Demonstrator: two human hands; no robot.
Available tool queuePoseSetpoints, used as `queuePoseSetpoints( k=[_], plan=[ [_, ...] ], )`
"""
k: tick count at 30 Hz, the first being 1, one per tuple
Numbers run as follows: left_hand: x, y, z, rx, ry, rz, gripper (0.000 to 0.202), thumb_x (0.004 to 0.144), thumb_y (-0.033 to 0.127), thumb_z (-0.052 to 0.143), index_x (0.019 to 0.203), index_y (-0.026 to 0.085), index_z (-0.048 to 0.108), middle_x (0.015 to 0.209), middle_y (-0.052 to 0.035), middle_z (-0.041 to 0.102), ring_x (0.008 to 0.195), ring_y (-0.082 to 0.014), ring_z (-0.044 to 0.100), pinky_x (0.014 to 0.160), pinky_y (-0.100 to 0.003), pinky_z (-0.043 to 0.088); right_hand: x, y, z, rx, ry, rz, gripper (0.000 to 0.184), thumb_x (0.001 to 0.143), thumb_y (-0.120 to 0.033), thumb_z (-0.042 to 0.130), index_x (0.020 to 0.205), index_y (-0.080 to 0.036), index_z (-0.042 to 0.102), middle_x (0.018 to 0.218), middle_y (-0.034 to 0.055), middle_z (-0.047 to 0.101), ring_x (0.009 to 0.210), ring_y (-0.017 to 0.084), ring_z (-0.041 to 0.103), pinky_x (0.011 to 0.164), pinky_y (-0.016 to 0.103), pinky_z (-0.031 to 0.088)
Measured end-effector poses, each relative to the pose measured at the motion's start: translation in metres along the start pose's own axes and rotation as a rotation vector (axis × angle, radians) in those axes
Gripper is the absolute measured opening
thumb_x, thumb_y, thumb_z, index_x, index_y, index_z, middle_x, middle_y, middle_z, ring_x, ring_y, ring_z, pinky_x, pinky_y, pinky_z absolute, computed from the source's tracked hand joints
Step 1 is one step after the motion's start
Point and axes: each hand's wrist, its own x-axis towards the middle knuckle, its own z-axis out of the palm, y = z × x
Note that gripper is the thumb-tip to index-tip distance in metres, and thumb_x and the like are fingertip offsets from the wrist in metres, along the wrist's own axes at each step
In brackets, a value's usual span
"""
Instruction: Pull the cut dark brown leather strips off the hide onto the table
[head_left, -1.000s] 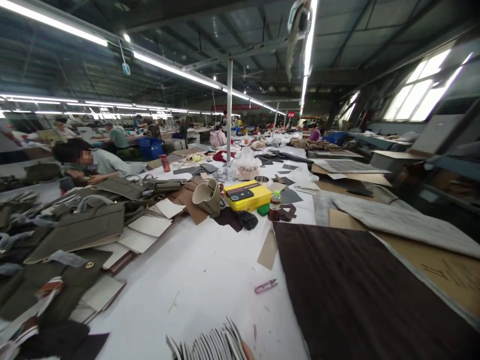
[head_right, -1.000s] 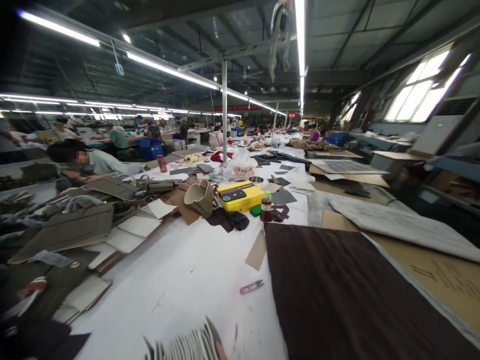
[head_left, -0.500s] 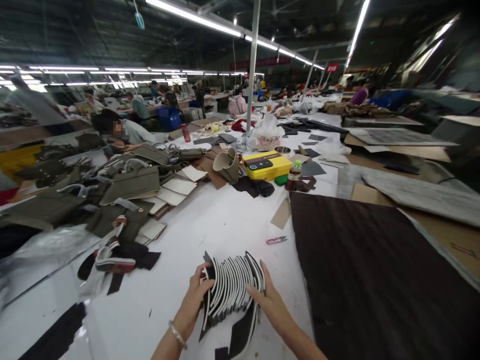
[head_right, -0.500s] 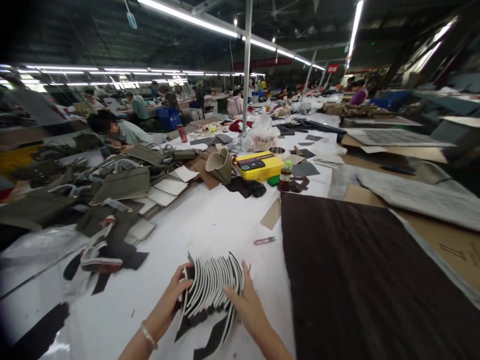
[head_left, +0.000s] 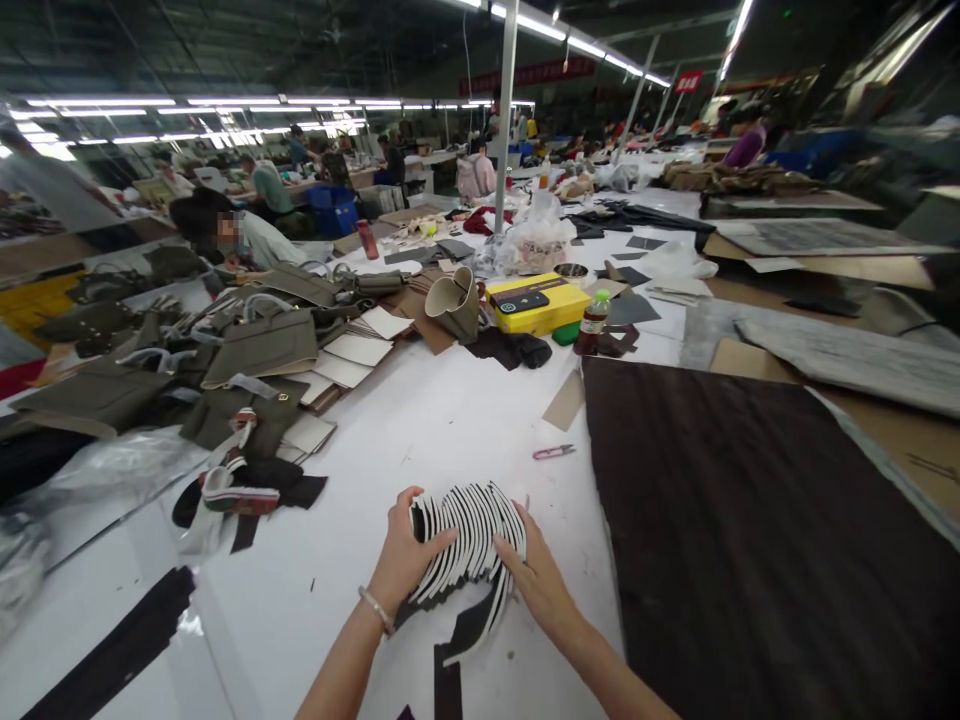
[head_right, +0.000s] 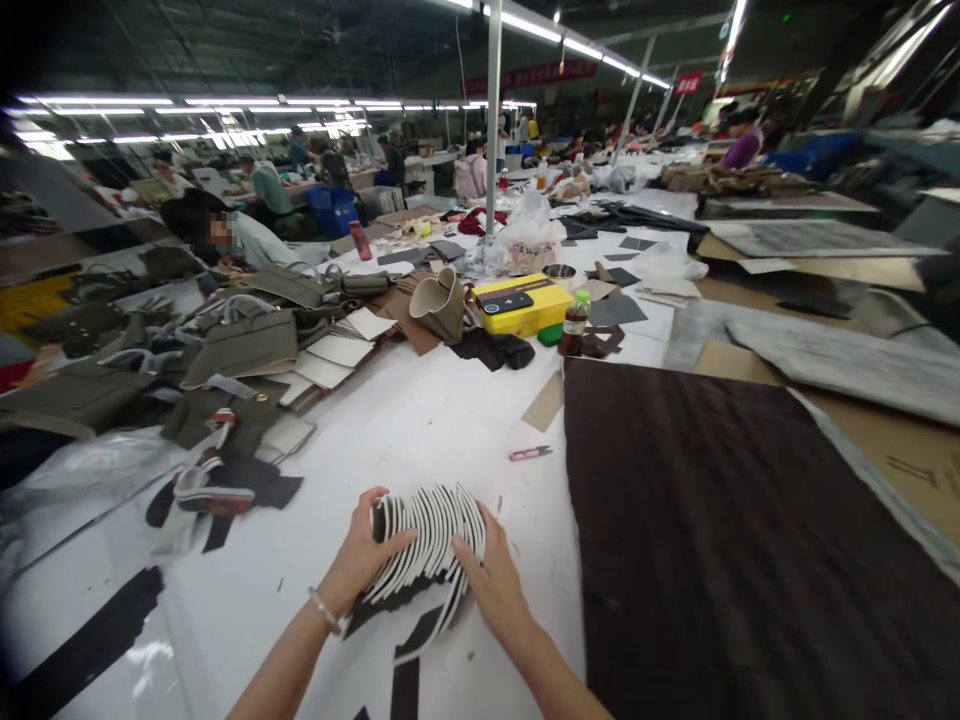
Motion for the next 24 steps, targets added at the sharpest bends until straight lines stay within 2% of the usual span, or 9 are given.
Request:
queuePoseSetpoints(
  k=[2, 5, 7, 10, 14, 19, 24],
  plan=[
    [-0.01, 0.001, 0.006, 0.057, -0.031, 0.043, 0.095, 0.064, 0.052, 0.075, 0.139, 0.015, 0.03, 0.136, -0.0169, 0.036, 0.131, -0.0324, 0.036, 0.112, -0.05, 0.031, 0.001, -0.002, -0.001, -0.004, -0.002, 0.0, 0.07, 0.095, -0.062, 0.041, 0.145, -0.014, 0.029, 0.143, 0.0125, 0.034, 0.133, 0.025, 0.028, 0.115, 0.044, 0.023],
    [-0.021, 0.006, 0.013, 0.112, -0.033, 0.052, 0.099, 0.072, 0.051, 0.07, 0.146, 0.014, 0.017, 0.142, -0.0181, 0.027, 0.136, -0.032, 0.029, 0.114, -0.048, 0.029, 0.0, -0.006, -0.007, 0.03, -0.072, 0.016, 0.074, 0.097, -0.064, 0.037, 0.147, -0.012, 0.025, 0.148, 0.0136, 0.025, 0.138, 0.023, 0.019, 0.117, 0.044, 0.015],
    [-0.024, 0.01, 0.015, 0.142, -0.031, 0.046, 0.098, 0.074, 0.051, 0.068, 0.147, 0.013, 0.015, 0.142, -0.0187, 0.026, 0.137, -0.0324, 0.028, 0.114, -0.049, 0.029, -0.005, -0.007, -0.013, 0.076, -0.158, 0.023, 0.088, 0.093, -0.069, 0.046, 0.151, -0.011, 0.015, 0.152, 0.014, 0.014, 0.14, 0.024, 0.011, 0.118, 0.045, 0.01],
    [-0.023, 0.013, 0.014, 0.187, -0.038, 0.049, 0.1, 0.071, 0.047, 0.073, 0.147, 0.013, 0.018, 0.145, -0.019, 0.021, 0.137, -0.0341, 0.026, 0.114, -0.049, 0.029, -0.016, -0.009, -0.022, 0.115, -0.217, -0.012, 0.12, 0.077, -0.074, 0.069, 0.153, -0.012, 0.0, 0.154, 0.0134, 0.004, 0.141, 0.026, 0.005, 0.117, 0.045, 0.008],
    [-0.019, 0.016, 0.012, 0.168, -0.068, 0.061, 0.098, 0.069, 0.042, 0.072, 0.145, 0.01, 0.021, 0.144, -0.0198, 0.024, 0.138, -0.0332, 0.025, 0.116, -0.049, 0.027, -0.023, -0.014, -0.023, 0.039, -0.193, -0.046, 0.14, 0.061, -0.079, 0.079, 0.153, -0.013, -0.002, 0.153, 0.0148, 0.003, 0.14, 0.028, 0.005, 0.117, 0.045, 0.01],
    [-0.011, 0.011, 0.006, 0.108, -0.1, 0.047, 0.104, 0.066, 0.047, 0.075, 0.147, 0.014, 0.018, 0.145, -0.0183, 0.027, 0.137, -0.0341, 0.027, 0.116, -0.05, 0.025, -0.01, -0.011, -0.025, 0.041, -0.192, -0.088, 0.132, 0.066, -0.08, 0.074, 0.153, -0.008, 0.006, 0.152, 0.0175, 0.011, 0.14, 0.028, 0.01, 0.117, 0.044, 0.01],
    [-0.01, -0.001, 0.0, 0.156, -0.06, 0.06, 0.114, 0.066, 0.056, 0.072, 0.15, 0.014, 0.008, 0.142, -0.0202, 0.031, 0.135, -0.0377, 0.03, 0.112, -0.055, 0.031, 0.011, -0.006, -0.038, 0.123, -0.217, -0.08, 0.122, 0.069, -0.077, 0.073, 0.152, -0.008, 0.017, 0.15, 0.0178, 0.019, 0.138, 0.03, 0.017, 0.117, 0.045, 0.012]
  ],
)
